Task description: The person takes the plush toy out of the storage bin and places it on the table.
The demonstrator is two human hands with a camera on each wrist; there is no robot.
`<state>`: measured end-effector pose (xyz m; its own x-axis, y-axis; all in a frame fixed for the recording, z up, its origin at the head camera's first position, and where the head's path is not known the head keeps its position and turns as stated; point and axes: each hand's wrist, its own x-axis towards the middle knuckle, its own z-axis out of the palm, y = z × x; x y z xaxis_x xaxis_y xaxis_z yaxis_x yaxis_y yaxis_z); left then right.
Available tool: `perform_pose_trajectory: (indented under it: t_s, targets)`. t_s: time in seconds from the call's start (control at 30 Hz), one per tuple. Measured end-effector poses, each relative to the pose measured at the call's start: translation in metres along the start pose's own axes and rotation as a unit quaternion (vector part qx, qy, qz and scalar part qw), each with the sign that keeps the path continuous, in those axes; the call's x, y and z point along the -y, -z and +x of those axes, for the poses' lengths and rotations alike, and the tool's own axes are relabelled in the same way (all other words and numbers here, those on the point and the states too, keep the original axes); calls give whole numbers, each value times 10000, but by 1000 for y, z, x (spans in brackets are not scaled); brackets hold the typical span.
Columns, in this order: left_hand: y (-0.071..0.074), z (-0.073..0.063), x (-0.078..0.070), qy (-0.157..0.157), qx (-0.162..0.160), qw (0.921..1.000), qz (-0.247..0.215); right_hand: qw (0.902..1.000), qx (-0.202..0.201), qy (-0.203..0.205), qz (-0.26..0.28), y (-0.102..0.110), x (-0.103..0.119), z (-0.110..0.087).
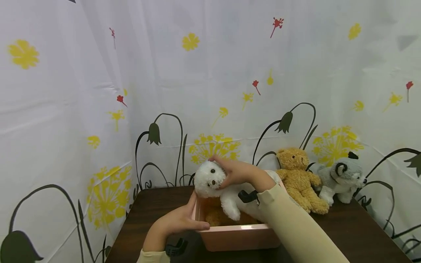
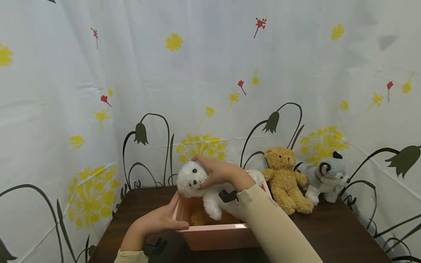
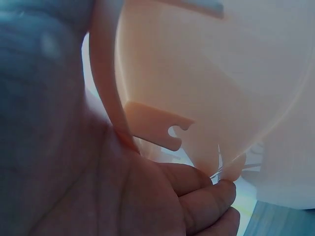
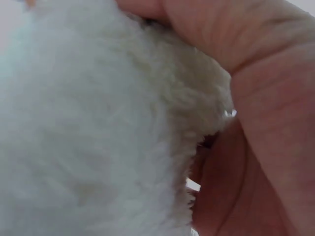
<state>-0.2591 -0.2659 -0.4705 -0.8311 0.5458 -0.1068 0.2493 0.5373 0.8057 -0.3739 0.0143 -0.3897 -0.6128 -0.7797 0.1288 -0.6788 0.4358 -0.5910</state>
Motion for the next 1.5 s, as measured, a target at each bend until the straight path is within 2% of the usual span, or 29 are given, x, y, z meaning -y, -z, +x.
perform_pose_trajectory:
  t_s: [0.1, 0.37, 0.47, 0.53, 0.6, 0.67, 0.83, 1.03, 1.07, 1.17, 1.23, 1.3, 1.37, 1.5]
  targets:
    - [-2, 3, -2, 35, 40, 10000, -5, 9991, -387, -11, -169, 7, 6, -12]
    - [-4, 5, -8, 447, 10, 9985, 317, 9884, -1195, -68, -939, 18, 31, -48]
    - [-4, 5, -7, 432, -4, 9989, 194, 9808, -1637, 35, -1062, 20, 37, -65]
    - [-4, 6, -6, 380, -28, 9992, 73, 9718, -2059, 239, -1125, 21, 40, -77]
    - [-4, 7, -5, 351, -33, 9993, -81, 9582, -2555, 526, -1177, 22, 41, -88]
    - [-4, 7, -4, 344, -20, 9992, -200, 9395, -3079, 838, -1247, 21, 42, -100]
    - [-5, 4, -2, 312, 30, 9978, -589, 8834, -4296, 1575, -1015, 18, 46, -128]
    - [-5, 0, -3, 253, -1, 9975, -667, 8326, -5068, 2221, -259, 25, 57, -166]
    - [-4, 0, -3, 230, 5, 9973, -696, 8251, -5146, 2328, -130, 27, 58, -172]
    - [-4, 0, -3, 174, 36, 9963, -842, 7933, -5459, 2691, 130, 36, 60, -190]
    - [-3, 1, -3, 172, 46, 9961, -860, 7781, -5578, 2861, 407, 42, 60, -204]
    - [-2, 2, -3, 205, 15, 9968, -771, 7695, -5757, 2721, 485, 47, 60, -220]
    - [-1, 2, -3, 229, -20, 9978, -622, 7702, -5943, 2276, 415, 51, 57, -237]
    - [-2, 2, -3, 221, -29, 9984, -519, 7726, -6230, 1193, -291, 59, 40, -269]
